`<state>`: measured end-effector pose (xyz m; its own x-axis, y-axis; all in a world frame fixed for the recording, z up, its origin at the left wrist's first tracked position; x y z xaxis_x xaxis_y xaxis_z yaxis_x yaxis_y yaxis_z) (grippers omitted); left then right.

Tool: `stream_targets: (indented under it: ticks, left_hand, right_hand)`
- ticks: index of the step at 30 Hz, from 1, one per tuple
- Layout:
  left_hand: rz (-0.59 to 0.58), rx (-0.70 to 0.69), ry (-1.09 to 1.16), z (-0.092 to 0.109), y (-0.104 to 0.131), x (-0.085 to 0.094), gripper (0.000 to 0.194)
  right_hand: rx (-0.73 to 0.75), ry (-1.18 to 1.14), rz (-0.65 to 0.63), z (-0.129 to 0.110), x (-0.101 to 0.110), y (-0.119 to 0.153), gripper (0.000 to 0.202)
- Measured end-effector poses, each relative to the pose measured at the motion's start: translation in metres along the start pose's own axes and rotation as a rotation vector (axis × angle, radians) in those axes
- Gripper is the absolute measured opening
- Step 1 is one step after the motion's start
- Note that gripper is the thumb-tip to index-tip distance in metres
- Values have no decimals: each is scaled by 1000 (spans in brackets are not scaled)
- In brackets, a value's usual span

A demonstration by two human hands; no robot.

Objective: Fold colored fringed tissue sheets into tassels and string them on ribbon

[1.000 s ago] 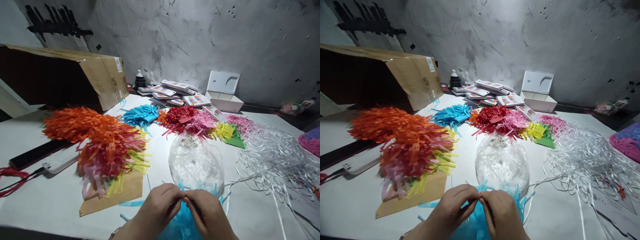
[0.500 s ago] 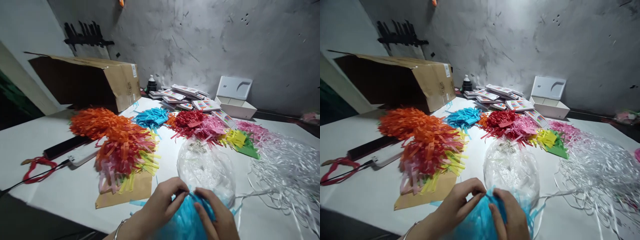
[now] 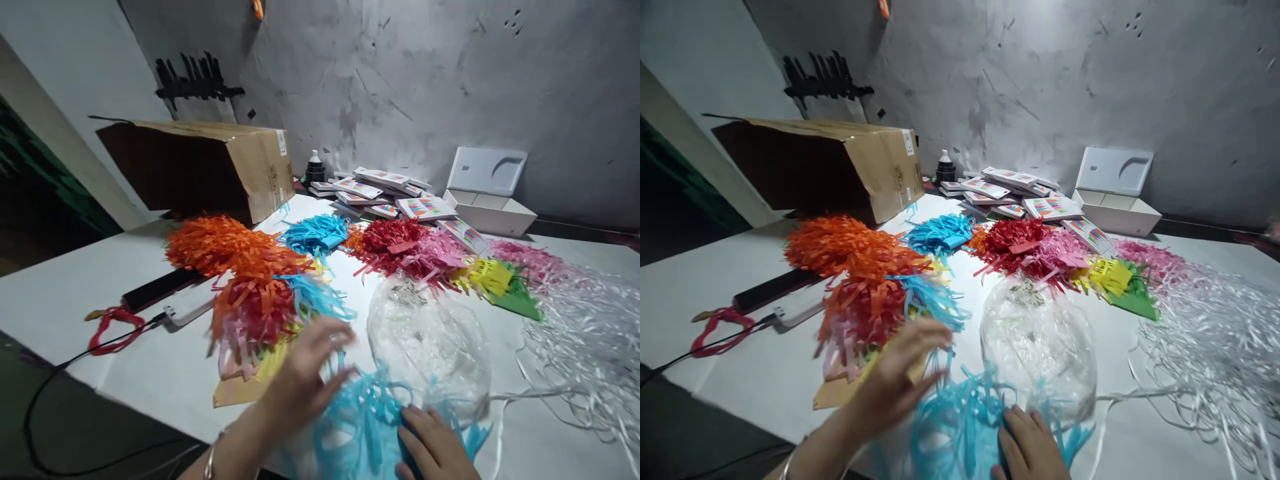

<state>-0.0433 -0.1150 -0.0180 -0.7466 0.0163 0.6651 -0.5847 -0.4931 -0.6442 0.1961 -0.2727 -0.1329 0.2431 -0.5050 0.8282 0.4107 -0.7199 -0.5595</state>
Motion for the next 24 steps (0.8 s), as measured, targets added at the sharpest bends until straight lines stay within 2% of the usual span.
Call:
stream_targets:
  ticks: [1, 2, 3, 4, 6, 9, 11, 15, 17, 19, 21, 23, 24]
  left_hand:
    - [-245, -124, 99, 16, 10, -14, 37]
    - [-428, -205, 151, 29, 20, -27, 40]
    - [-547, -224, 163, 38, 29, -38, 42]
    - [-619, -218, 151, 43, 38, -47, 43]
    - [-663, -143, 94, 44, 50, -59, 42]
    - [-684, -73, 35, 35, 58, -65, 44]
    - [-677, -68, 22, 31, 58, -65, 45]
    - [-660, -112, 26, 28, 53, -65, 42]
    - [-637, -92, -45, 20, 47, -61, 35]
    - [-561, -14, -178, 7, 40, -53, 23]
    - [-423, 90, -317, -7, 33, -42, 14]
    - [-255, 138, -385, -10, 29, -32, 17]
    - [-206, 130, -368, -7, 30, -30, 18]
  right_hand:
    - [6, 23, -8, 1, 4, -2, 21]
    - [-11, 40, -17, 2, 7, -5, 21]
    - [-46, 53, -25, 2, 12, -6, 22]
    - [-85, 67, -29, 1, 16, -8, 22]
    - [-144, 105, -19, -1, 25, -8, 23]
    - [-196, 201, 23, -9, 37, -6, 24]
    - [-160, 219, 27, -17, 40, -7, 24]
    - [35, 112, 26, -39, 29, -11, 29]
    - [6, 79, 95, -47, 20, -11, 32]
    - [-86, 51, 173, -50, 14, -8, 30]
    - [-142, 26, 214, -51, 13, -6, 31]
    - [-125, 19, 190, -50, 17, -6, 31]
    - [-120, 11, 175, -49, 19, -7, 31]
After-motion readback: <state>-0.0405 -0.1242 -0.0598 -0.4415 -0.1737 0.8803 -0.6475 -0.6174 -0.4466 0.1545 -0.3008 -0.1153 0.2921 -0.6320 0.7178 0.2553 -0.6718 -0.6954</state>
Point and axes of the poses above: each hand's wrist, its own y-axis away from the middle knuckle, its own x-axis out of the back of the hand, z = x × y, the point moved 1 cm from there along -y, towards the middle knuckle, and after that the axes turned 2 degrees about -z, right-handed, at the moved point
